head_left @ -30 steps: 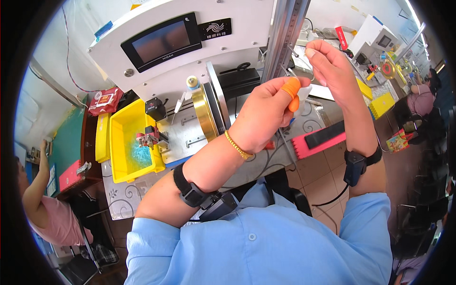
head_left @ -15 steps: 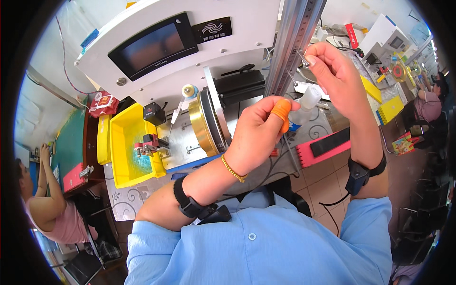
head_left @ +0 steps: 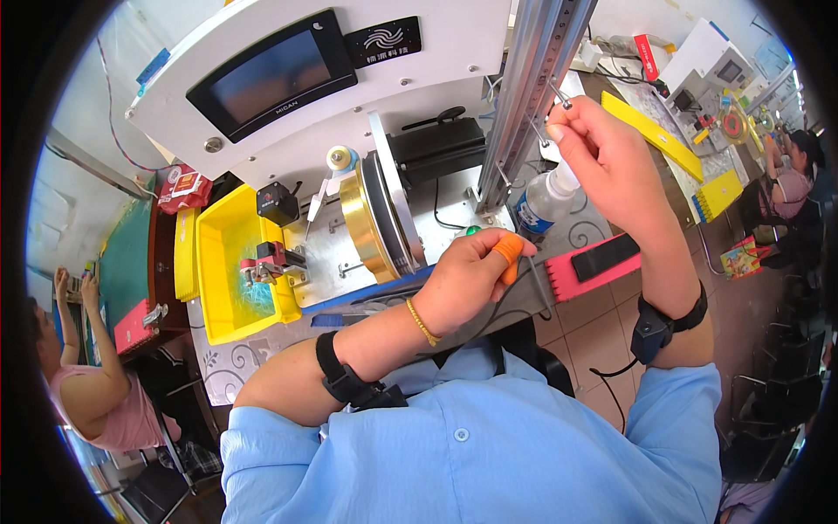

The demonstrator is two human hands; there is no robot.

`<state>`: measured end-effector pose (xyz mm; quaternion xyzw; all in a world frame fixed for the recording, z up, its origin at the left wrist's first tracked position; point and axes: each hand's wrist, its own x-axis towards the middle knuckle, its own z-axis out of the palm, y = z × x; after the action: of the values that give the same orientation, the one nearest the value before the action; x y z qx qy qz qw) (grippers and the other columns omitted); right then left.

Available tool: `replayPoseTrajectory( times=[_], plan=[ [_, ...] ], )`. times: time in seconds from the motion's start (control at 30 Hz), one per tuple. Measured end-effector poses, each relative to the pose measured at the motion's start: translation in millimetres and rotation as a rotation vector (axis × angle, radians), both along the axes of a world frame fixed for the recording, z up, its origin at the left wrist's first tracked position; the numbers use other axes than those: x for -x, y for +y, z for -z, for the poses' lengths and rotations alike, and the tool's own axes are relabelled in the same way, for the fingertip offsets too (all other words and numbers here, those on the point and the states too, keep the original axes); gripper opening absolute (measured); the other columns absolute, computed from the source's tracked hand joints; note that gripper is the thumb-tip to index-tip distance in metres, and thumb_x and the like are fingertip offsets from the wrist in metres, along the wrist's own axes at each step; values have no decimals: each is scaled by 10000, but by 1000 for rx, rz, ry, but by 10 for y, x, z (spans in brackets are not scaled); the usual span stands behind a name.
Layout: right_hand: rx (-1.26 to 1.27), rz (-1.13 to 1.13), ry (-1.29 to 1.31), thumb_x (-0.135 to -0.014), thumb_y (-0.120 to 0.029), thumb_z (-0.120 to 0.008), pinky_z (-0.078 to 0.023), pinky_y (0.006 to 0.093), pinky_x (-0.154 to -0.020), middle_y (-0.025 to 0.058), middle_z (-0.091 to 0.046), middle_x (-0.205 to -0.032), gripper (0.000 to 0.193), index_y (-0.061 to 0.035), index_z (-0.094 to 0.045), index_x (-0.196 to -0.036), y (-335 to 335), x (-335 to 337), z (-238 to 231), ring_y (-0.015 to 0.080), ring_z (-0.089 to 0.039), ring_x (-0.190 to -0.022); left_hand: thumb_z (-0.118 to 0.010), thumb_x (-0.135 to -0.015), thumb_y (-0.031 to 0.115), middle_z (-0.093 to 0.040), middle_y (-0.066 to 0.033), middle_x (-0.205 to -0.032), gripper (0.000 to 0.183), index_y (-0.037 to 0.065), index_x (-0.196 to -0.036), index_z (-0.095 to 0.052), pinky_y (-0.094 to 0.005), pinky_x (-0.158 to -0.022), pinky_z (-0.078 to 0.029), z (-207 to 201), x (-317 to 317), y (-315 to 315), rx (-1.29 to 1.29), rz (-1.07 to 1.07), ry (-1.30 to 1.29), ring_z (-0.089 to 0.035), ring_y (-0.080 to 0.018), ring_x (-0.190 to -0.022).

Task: The person assembles small blue electronic components using a specialized assembly machine, applying glue from a bottle, and positioning the parts with tweezers.

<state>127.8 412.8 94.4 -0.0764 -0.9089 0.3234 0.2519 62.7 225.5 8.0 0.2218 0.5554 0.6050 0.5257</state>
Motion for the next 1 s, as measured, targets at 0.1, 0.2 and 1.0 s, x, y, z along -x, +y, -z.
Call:
replayPoseTrajectory(
  times=[0.1,0.2,1.0],
  plan=[
    [-45,-6,-23,-919,-134,-583,-387,303,-521,64,-539,-644,96,-48,-596,-960,6,-49,4,123,-471,-546,-480,-1012,236,-548,6,-711,276,12,-1056,-637,-184,-498,-386,65,-17,-21,14,11,-94,-469,-52,-550],
    [-123,128,65,-923,-186,-611,-427,303,-565,63,-590,-686,173,-48,-628,-1026,-44,-147,89,118,-522,-598,-481,-1007,237,-550,-2,-724,278,10,-1066,-631,-182,-504,-387,123,0,-93,79,38,-76,-474,-61,-558],
    [1070,-66,-126,-952,-253,-607,-403,198,-565,38,-664,-868,260,-13,-671,-1027,-970,300,1048,70,-560,-642,-731,-846,262,-606,-98,-1251,527,33,-1290,-563,-285,-834,-490,-393,595,-1879,86,-85,728,-630,-165,-976]
  ],
)
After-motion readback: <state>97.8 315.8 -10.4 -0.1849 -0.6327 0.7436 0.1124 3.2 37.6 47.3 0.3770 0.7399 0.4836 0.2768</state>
